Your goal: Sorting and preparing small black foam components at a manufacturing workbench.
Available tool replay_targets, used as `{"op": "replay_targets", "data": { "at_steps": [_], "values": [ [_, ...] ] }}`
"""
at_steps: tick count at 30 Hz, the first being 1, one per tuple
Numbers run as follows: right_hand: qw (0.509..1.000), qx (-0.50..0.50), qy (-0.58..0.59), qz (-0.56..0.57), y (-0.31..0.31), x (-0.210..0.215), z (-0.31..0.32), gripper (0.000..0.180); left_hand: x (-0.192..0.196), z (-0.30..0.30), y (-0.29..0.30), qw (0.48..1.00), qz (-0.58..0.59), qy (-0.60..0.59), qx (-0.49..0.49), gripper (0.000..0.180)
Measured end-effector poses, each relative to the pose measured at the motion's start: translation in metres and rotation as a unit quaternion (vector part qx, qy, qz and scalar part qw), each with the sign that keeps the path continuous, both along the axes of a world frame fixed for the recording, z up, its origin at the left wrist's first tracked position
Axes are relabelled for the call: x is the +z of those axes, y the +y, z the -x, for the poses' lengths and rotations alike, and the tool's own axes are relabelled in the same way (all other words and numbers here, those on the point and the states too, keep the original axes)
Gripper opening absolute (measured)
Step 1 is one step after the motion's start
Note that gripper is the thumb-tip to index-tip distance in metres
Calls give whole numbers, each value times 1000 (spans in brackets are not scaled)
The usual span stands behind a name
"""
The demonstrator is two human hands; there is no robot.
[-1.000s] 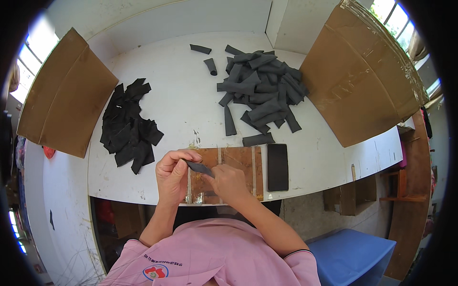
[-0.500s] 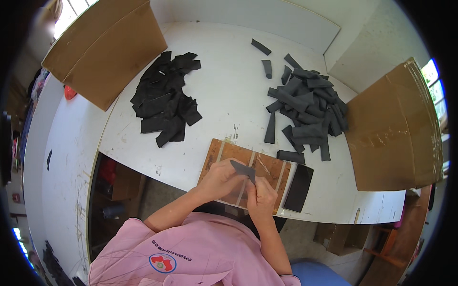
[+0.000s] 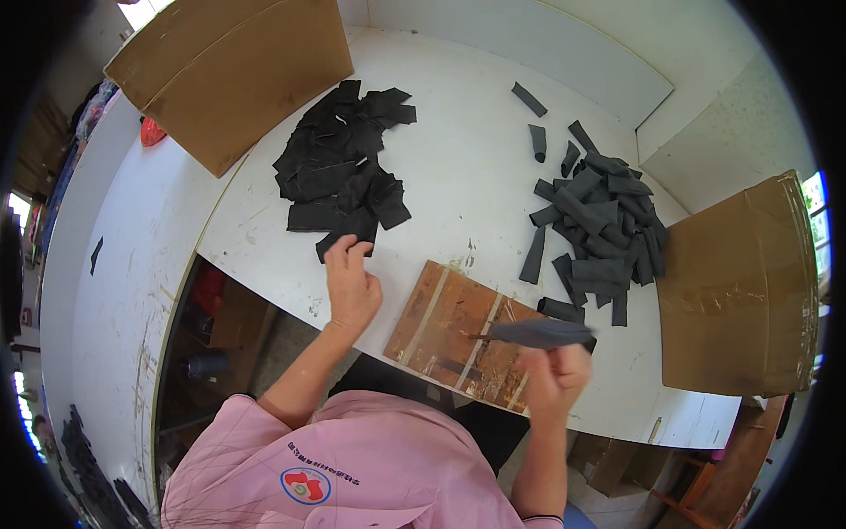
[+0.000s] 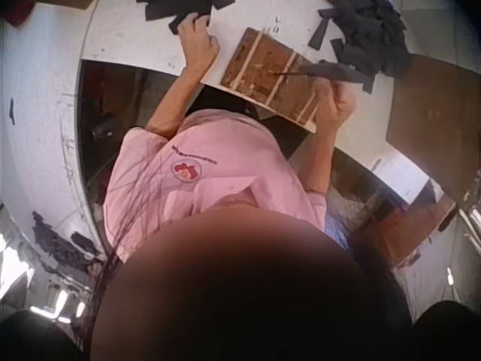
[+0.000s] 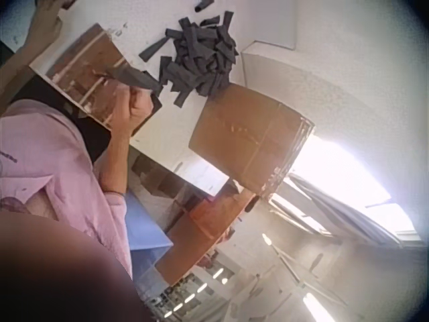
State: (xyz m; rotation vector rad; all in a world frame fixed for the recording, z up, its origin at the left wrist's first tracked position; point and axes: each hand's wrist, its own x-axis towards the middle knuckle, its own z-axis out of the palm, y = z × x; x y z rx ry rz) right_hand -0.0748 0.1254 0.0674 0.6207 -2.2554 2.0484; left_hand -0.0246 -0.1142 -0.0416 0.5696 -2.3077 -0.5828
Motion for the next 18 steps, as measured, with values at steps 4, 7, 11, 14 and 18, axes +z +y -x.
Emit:
{"op": "replay_targets", "data": {
  "at_steps": [4,7,11,14,18],
  "values": [
    [981,-88,-99,144,4,21,64,16,-30,-16,-45,985,57,-149,71,39],
    [959,-221,-132,121,-2,-1,52,19,-60,-24,-73,971,30,-234,45,33],
    [980,-171,-101,-12,-1,-48,-41,16,-48,-18,-73,987,98,-123,27,9],
    [973,59,-194,-110,-6,-65,-71,15,-5,-20,-48,957,-285,-54,8,3],
    [803,175,-523,229,-29,-63,-66,24,52,-34,9,625,-700,-124,-322,7]
  ]
}}
